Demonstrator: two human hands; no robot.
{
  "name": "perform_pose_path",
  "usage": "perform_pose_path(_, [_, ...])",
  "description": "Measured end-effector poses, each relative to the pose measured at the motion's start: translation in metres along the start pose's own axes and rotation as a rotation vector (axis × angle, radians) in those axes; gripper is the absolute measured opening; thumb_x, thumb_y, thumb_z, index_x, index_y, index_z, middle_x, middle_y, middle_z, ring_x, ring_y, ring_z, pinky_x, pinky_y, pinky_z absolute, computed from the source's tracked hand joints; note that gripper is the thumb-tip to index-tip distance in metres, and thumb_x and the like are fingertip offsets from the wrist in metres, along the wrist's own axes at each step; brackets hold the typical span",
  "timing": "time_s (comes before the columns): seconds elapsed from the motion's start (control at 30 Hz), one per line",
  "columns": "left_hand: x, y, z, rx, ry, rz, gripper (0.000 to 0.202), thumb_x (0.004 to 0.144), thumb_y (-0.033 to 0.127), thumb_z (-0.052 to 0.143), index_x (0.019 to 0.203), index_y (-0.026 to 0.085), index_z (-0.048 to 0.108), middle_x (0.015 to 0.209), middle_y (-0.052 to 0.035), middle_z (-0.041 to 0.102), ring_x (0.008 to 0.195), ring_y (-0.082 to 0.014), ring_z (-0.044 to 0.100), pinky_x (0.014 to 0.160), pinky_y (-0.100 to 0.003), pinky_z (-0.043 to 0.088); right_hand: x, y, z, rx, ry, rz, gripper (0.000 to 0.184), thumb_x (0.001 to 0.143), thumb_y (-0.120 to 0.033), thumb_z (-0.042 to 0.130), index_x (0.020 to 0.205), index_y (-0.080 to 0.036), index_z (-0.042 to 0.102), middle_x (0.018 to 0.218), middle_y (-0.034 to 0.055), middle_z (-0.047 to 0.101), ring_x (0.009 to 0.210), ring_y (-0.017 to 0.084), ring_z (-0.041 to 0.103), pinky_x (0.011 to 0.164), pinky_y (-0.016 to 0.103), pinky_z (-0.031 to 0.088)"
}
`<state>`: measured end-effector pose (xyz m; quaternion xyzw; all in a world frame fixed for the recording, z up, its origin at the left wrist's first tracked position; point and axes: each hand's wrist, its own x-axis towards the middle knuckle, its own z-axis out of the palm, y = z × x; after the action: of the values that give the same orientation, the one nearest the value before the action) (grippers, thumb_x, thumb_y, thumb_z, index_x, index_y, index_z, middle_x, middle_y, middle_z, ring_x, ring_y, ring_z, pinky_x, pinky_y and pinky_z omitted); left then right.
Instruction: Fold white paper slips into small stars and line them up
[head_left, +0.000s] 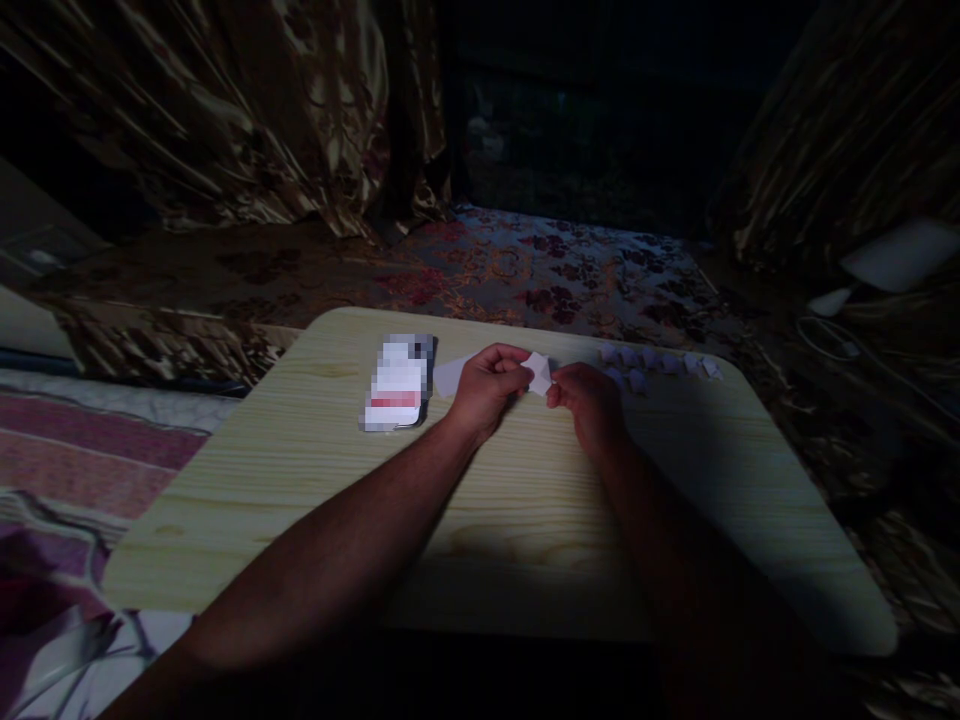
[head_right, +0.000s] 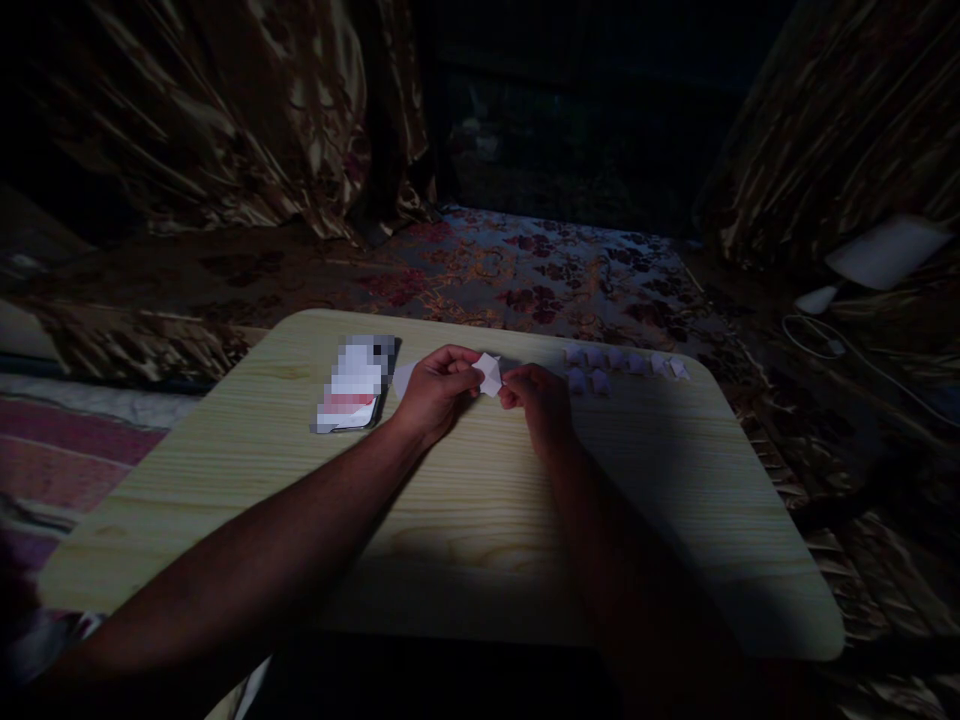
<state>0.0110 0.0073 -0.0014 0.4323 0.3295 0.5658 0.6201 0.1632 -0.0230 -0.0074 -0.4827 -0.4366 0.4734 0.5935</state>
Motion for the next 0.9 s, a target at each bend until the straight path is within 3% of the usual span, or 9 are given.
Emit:
perform_pose_path(0.2, [-0.0015,-0.0002,0.0008,0.027,-0.06,-0.028,0.028,0.058,0.016,0.079,0.083,0.016,0.068,0.057,0.0051,0.059,0.047,-0.0065,0.049,0.05,-0.021,0.036,0.0014,0.0005,0.0021,0.01,0.033,-0.009,0.021,0.066,-0.035,0.073,0.081,-0.022,0.069,0.078,0.0007,0.069,0.069,0.017,0.063,0.06,0.029,0.053])
perform_pose_path(0.43, [-0.0035,-0.0028,0.0017,0.065,-0.113,-0.027,0.029,0.058,0.018,0.08,0.085,0.015,0.069,0.063,0.0034,0.063,0.052,-0.0067,0.051,0.052,-0.02,0.037,-0.0001,0.0021,0.0029,-0.071,0.032,-0.066,0.011,0.065,-0.026,0.072,0.068,-0.021,0.062,0.058,-0.0048,0.06,0.054,0.012,0.055,0.052,0.024,0.045])
perform_pose_path(0.6, [-0.004,-0.0031,0.0024,0.054,-0.118,-0.005,0.029,0.059,0.017,0.079,0.085,0.015,0.069,0.073,0.0007,0.069,0.062,-0.0093,0.06,0.063,-0.023,0.046,-0.0017,-0.0008,0.0039,-0.1,0.03,-0.074,0.011,0.066,-0.026,0.07,0.068,-0.02,0.061,0.057,-0.0054,0.059,0.054,0.012,0.055,0.052,0.024,0.044])
perform_pose_path(0.9, [-0.0063,-0.0035,0.0036,0.103,-0.112,-0.016,0.026,0.061,0.019,0.078,0.084,0.015,0.068,0.067,0.0006,0.068,0.056,-0.01,0.059,0.056,-0.023,0.043,-0.0012,0.0029,0.0031,-0.117,-0.007,-0.123,0.011,0.069,-0.025,0.068,0.078,-0.02,0.064,0.064,-0.0033,0.063,0.058,0.014,0.058,0.055,0.026,0.046])
